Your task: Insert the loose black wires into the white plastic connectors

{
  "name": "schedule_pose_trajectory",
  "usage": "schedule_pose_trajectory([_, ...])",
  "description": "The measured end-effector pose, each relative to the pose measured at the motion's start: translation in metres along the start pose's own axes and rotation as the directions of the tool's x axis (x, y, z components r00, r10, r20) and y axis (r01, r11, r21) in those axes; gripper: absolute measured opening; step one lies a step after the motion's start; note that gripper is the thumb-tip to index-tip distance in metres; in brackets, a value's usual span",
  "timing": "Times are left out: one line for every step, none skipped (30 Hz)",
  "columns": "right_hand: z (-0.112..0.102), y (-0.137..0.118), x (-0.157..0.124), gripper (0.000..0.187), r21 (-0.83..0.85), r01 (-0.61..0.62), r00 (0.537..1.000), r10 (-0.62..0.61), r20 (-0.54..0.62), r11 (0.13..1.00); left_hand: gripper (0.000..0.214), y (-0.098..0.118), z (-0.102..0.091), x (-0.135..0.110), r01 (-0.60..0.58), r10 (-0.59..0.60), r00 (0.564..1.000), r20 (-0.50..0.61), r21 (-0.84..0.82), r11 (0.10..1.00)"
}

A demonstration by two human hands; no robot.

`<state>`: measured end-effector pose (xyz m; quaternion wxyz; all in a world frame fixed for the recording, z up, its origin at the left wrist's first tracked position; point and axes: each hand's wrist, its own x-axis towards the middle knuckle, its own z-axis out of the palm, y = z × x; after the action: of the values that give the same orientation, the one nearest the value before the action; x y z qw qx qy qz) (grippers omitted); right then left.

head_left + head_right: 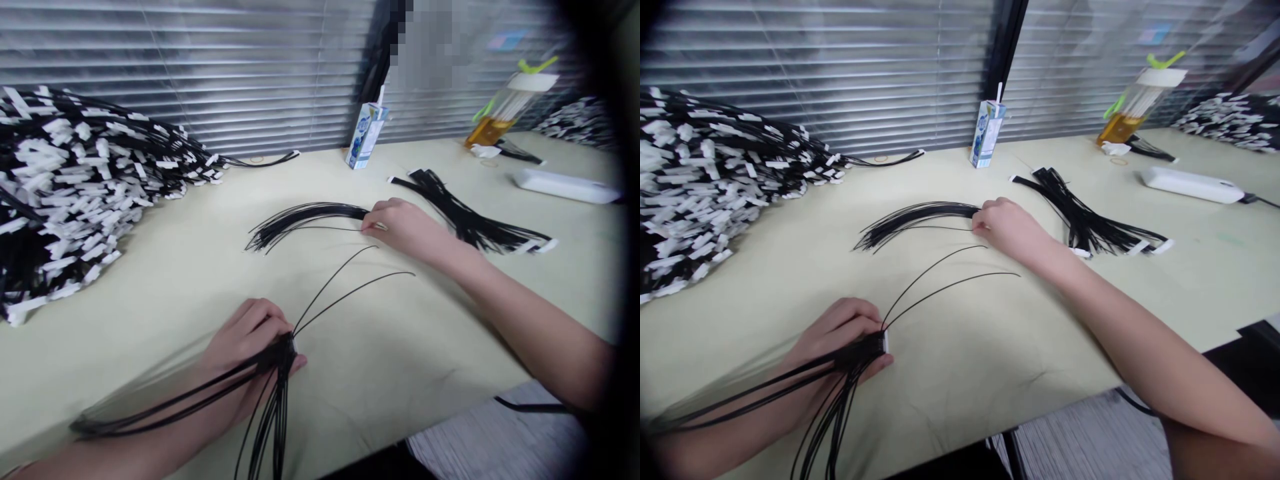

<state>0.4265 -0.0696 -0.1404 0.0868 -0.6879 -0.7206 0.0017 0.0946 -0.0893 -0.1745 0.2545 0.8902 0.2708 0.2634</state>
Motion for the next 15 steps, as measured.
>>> schedule_pose_trajectory([-0.003,0.0,0.001,0.016,0.113,-0.009,0.999,0.004,0.042,0.994,0.012,0.0,0.0,0.0,0.0,0.0,1.0,0.002,-0.001,1.0])
schedule_pose_trajectory([-0.007,0.0,0.001,0.015,0.313,-0.05,0.995,0.018,0.103,0.949,0.012,0.0,0.0,0.0,0.001,-0.001,1.0,0.003,-0.002,1.0])
schedule_pose_trajectory([-0.01,-0.001,0.001,0.014,0.55,-0.119,0.985,0.027,0.173,0.827,0.011,0.0,-0.001,0.0,0.003,-0.003,1.0,0.006,-0.004,1.0])
schedule_pose_trajectory([-0.014,-0.002,0.0,0.014,0.759,-0.197,0.971,0.018,0.237,0.621,0.011,0.001,-0.001,0.0,0.004,-0.004,1.0,0.008,-0.005,1.0])
schedule_pose_trajectory([-0.017,-0.006,-0.001,0.014,0.892,-0.256,0.961,-0.003,0.277,0.372,0.011,0.001,-0.001,0.0,0.006,-0.006,1.0,0.012,-0.007,1.0])
schedule_pose_trajectory([-0.02,-0.01,-0.003,0.014,0.949,-0.277,0.959,-0.021,0.283,0.153,0.011,0.002,-0.002,0.001,0.008,-0.007,1.0,0.018,-0.009,1.0])
schedule_pose_trajectory([-0.022,-0.017,-0.005,0.013,0.965,-0.263,0.964,-0.027,0.263,0.015,0.012,0.002,-0.002,0.001,0.01,-0.009,1.0,0.023,-0.01,1.0])
schedule_pose_trajectory([-0.024,-0.025,-0.008,0.012,0.971,-0.232,0.973,-0.026,0.231,-0.058,0.012,0.003,-0.002,0.001,0.011,-0.011,1.0,0.029,-0.011,1.0])
schedule_pose_trajectory([-0.025,-0.034,-0.011,0.01,0.974,-0.2,0.98,-0.02,0.199,-0.108,0.011,0.003,-0.003,0.001,0.013,-0.012,0.999,0.034,-0.011,1.0])
schedule_pose_trajectory([-0.026,-0.044,-0.016,0.007,0.97,-0.171,0.985,-0.013,0.172,-0.174,0.011,0.003,-0.003,0.001,0.012,-0.011,0.999,0.039,-0.01,1.0])
schedule_pose_trajectory([-0.027,-0.055,-0.021,0.005,0.96,-0.144,0.989,-0.012,0.146,-0.24,0.011,0.003,-0.003,0.001,0.009,-0.009,0.999,0.043,-0.008,1.0])
schedule_pose_trajectory([-0.027,-0.066,-0.026,0.003,0.942,-0.123,0.992,-0.022,0.123,-0.311,0.01,0.003,-0.003,0.002,0.005,-0.005,0.999,0.047,-0.006,1.0])
schedule_pose_trajectory([-0.027,-0.077,-0.033,0.003,0.921,-0.108,0.994,-0.05,0.096,-0.374,0.01,0.003,-0.004,0.002,0.0,0.0,0.999,0.052,-0.004,1.0])
schedule_pose_trajectory([-0.026,-0.088,-0.039,0.004,0.906,-0.098,0.994,-0.09,0.067,-0.411,0.01,0.003,-0.004,0.002,-0.004,0.005,0.998,0.059,-0.003,1.0])
schedule_pose_trajectory([-0.025,-0.098,-0.045,0.005,0.906,-0.1,0.989,-0.144,0.043,-0.412,0.01,0.003,-0.005,0.002,-0.008,0.008,0.998,0.067,-0.004,1.0])
